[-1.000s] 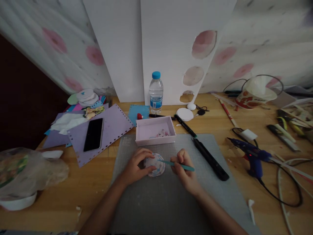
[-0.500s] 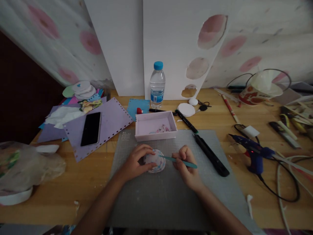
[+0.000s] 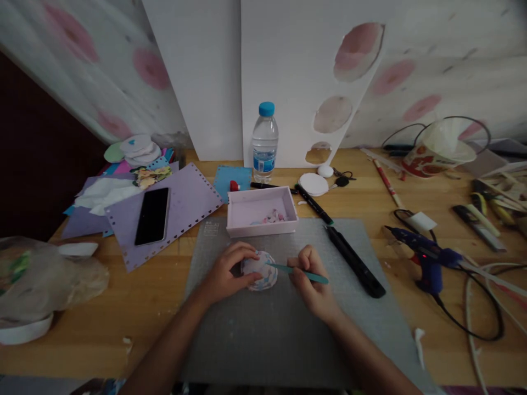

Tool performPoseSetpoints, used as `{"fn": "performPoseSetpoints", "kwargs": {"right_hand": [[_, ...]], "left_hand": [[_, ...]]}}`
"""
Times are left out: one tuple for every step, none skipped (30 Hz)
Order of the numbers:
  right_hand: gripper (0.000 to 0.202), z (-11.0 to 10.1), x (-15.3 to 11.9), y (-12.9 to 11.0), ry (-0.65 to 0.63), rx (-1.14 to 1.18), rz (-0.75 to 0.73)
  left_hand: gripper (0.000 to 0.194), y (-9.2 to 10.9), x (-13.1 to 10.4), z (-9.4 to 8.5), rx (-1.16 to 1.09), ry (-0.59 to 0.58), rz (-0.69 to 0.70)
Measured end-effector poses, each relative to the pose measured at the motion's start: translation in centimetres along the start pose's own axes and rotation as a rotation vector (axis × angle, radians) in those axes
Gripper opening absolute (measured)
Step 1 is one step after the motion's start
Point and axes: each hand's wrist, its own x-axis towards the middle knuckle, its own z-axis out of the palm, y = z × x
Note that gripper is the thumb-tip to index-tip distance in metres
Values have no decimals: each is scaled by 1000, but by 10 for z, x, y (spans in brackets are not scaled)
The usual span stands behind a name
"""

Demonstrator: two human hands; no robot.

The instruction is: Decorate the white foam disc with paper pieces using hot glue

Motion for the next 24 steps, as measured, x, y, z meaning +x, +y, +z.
{"fn": "performPoseSetpoints", "kwargs": {"right_hand": [[22,0,0,0,-4,4,3],[22,0,0,-1,-7,10,4],[22,1,0,-1,-11,19,2],[21,1,0,-2,-15,29,1],[21,1,-1,-2,-18,38,-1],[20,1,-1,-2,-21,46,-3],[20,1,-1,-2,-22,52,-5],[20,0,-1,-2,-22,54,-7],[20,0,-1,-2,-21,52,-6],[20,0,-1,-1,-16,46,-4],[20,0,-1,-1,-11,39,1],[20,0,0,-1,-6,35,6],[20,0,0,-1,-4,34,11],[21,0,0,-1,-4,38,13],[21,0,0,-1,-6,47,14],[21,0,0,-1,-10,59,12],[21,0,0,-2,-15,68,12],[20,1,0,-2,-18,74,11],[20,1,0,-3,-21,77,13],[20,1,0,-3,-20,81,14],[20,1,0,-4,-19,85,14],[21,1,0,-4,-15,90,12],[21,1,1,-4,-12,97,9],[21,1,1,-3,-8,106,2]], "left_hand": [[28,0,0,0,0,-1,-1],[28,-1,0,0,1,2,1],[28,-1,0,0,2,6,4],[28,-1,-1,0,3,11,8],[28,-1,-1,1,4,11,9],[28,-1,-1,1,6,10,10],[28,-2,-1,1,7,9,12],[28,-2,-1,1,6,8,13],[27,-2,-1,1,4,8,11],[27,-1,-1,1,2,8,10],[27,-1,-1,1,0,10,9],[27,-1,0,1,-1,12,10],[27,-1,0,1,-2,13,12],[27,0,0,0,-1,12,15],[27,0,0,0,-1,13,19],[27,0,0,0,-1,12,22],[27,0,0,0,-2,14,25],[27,0,-1,0,-4,17,27],[27,0,-1,0,-5,20,30],[27,0,-1,0,-7,23,33],[27,0,-1,0,-7,26,35],[27,0,-1,0,-5,25,36],[27,-1,-1,0,-2,26,37],[27,-1,-1,0,2,26,37]]}}
